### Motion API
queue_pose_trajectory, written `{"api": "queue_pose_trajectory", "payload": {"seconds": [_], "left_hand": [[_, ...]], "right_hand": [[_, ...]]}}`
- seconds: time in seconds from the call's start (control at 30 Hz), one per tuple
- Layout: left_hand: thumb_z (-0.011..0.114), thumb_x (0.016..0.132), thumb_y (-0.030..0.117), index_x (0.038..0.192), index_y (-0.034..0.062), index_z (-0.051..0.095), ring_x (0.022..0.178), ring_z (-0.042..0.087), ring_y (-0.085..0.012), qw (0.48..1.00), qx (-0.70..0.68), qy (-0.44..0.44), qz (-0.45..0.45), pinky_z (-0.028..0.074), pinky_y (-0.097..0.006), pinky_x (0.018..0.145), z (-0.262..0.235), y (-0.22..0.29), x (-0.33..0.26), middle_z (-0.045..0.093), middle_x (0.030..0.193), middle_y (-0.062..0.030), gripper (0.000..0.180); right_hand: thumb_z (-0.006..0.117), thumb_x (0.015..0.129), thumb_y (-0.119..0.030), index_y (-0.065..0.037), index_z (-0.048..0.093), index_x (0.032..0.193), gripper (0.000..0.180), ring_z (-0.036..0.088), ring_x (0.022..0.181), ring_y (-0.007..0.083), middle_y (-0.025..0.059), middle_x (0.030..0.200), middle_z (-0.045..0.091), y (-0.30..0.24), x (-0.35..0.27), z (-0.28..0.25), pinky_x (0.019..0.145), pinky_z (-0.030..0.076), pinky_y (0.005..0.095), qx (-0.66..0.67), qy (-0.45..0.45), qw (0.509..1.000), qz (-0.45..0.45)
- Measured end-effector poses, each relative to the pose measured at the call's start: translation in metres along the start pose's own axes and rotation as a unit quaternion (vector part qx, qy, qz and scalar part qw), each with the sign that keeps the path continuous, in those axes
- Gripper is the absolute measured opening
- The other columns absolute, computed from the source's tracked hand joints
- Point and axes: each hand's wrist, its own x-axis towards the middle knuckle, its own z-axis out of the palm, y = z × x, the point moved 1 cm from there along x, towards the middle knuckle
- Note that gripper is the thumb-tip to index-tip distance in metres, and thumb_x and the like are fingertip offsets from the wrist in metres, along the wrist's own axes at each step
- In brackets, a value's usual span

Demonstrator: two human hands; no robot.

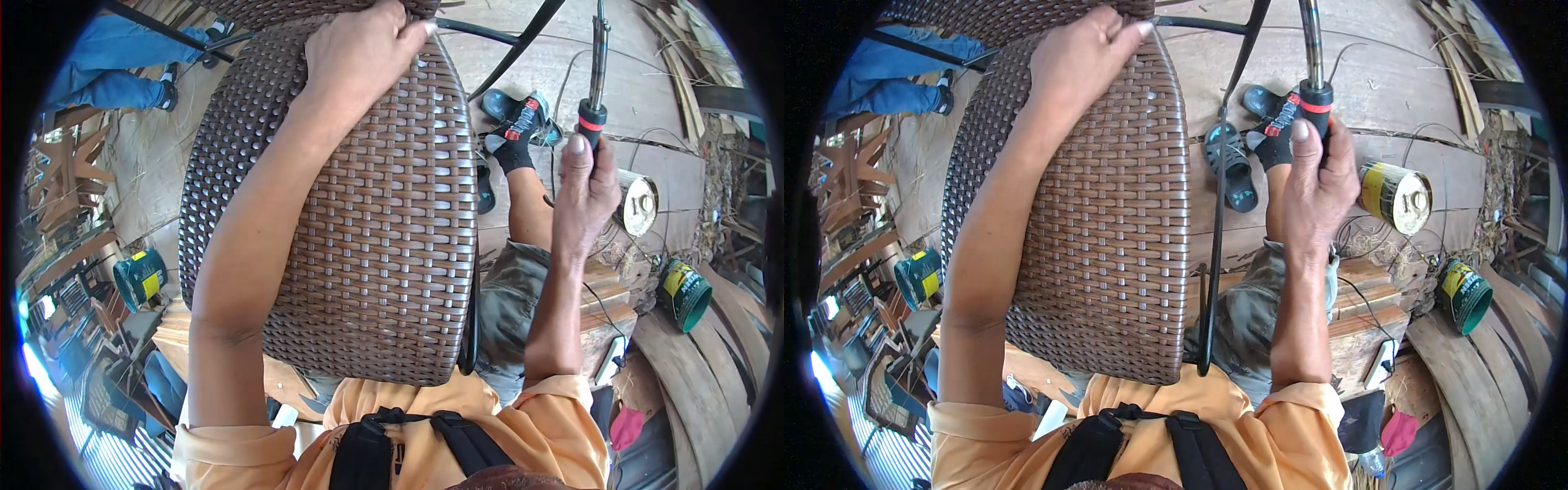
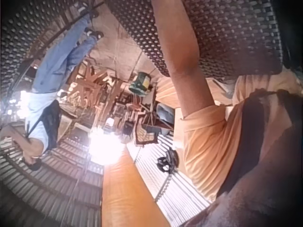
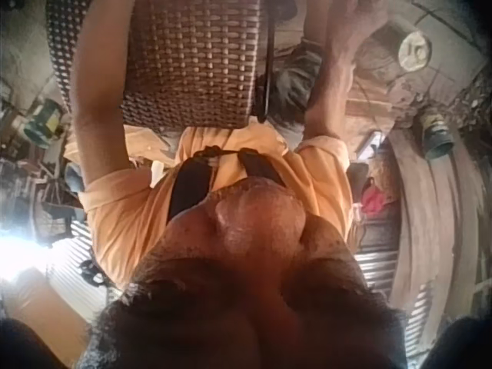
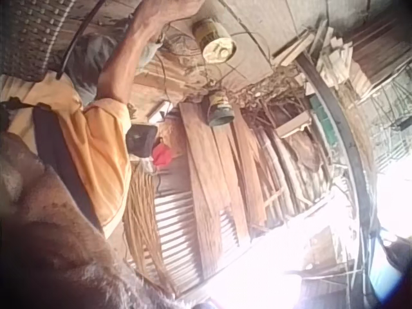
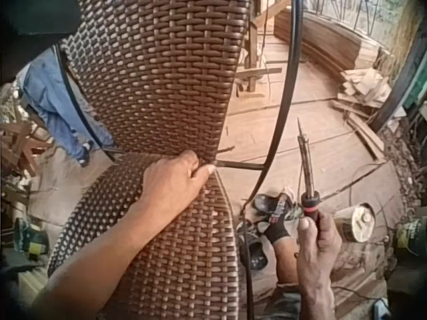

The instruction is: Repairing the plastic weave of a chair using a heated tool to bond synthetic strands together.

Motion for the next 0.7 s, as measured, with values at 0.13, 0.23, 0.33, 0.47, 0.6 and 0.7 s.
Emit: {"api": "queue_pose_trajectory", "payload": {"seconds": [0.13, 0.23, 0.33, 0.47, 0.6, 0.7], "left_hand": [[0.059, 0.090, 0.032, 0.075, 0.0006, 0.059, 0.062, 0.062, -0.0252, 0.999, 0.038, 0.007, 0.018, 0.050, -0.038, 0.060, -0.015, 0.016, 0.002, 0.059, 0.063, -0.0151, 0.035], [0.062, 0.087, 0.032, 0.068, -0.0008, 0.056, 0.048, 0.055, -0.0287, 0.994, 0.037, 0.090, 0.040, 0.046, -0.040, 0.050, 0.002, -0.002, 0.005, 0.053, 0.053, -0.0167, 0.038], [0.064, 0.085, 0.036, 0.064, -0.0001, 0.057, 0.049, 0.054, -0.0272, 0.926, -0.204, 0.240, 0.208, 0.044, -0.038, 0.050, 0.009, -0.014, 0.009, 0.055, 0.055, -0.0149, 0.042], [0.057, 0.083, 0.058, 0.071, 0.0064, 0.065, 0.062, 0.062, -0.0324, 0.995, 0.033, 0.086, -0.028, 0.049, -0.040, 0.061, 0.011, -0.005, 0.011, 0.062, 0.063, -0.0144, 0.054], [0.058, 0.083, 0.058, 0.069, 0.0072, 0.066, 0.064, 0.063, -0.0319, 0.995, 0.019, 0.079, -0.050, 0.049, -0.040, 0.062, 0.006, -0.006, 0.014, 0.064, 0.065, -0.0136, 0.053], [0.058, 0.082, 0.058, 0.071, 0.0080, 0.068, 0.066, 0.064, -0.0320, 0.995, 0.020, 0.081, -0.059, 0.050, -0.040, 0.065, 0.009, -0.003, 0.014, 0.064, 0.064, -0.0122, 0.053]], "right_hand": [[0.058, 0.094, -0.022, -0.002, 0.060, 0.102, 0.022, 0.044, 0.060, 0.0036, -0.0035, 0.070, 0.051, 0.015, -0.020, 0.018, 0.052, 0.037, 0.0196, 0.041, -0.015, 0.999, 0.033], [0.060, 0.093, -0.016, 0.000, 0.060, 0.112, 0.025, 0.052, 0.080, 0.0089, 0.0022, 0.088, 0.059, 0.023, -0.038, 0.026, 0.074, 0.044, 0.0231, 0.156, -0.030, 0.981, 0.110], [0.057, 0.095, -0.016, -0.001, 0.057, 0.115, 0.025, 0.046, 0.073, 0.0061, -0.0007, 0.084, 0.054, 0.024, -0.049, 0.035, 0.066, 0.039, 0.0204, 0.209, -0.038, 0.973, 0.087], [0.054, 0.096, -0.017, 0.000, 0.055, 0.116, 0.026, 0.041, 0.061, 0.0036, -0.0035, 0.074, 0.050, 0.041, -0.055, 0.040, 0.054, 0.035, 0.0181, 0.213, -0.034, 0.973, 0.085], [0.055, 0.096, -0.015, 0.000, 0.055, 0.118, 0.027, 0.045, 0.068, 0.0044, -0.0016, 0.080, 0.053, 0.047, -0.051, 0.029, 0.060, 0.037, 0.0183, 0.243, -0.043, 0.959, 0.135], [0.056, 0.095, -0.016, 0.000, 0.057, 0.115, 0.026, 0.043, 0.065, 0.0037, -0.0030, 0.077, 0.050, 0.049, -0.047, 0.019, 0.057, 0.035, 0.0178, 0.275, -0.020, 0.950, 0.148]]}}
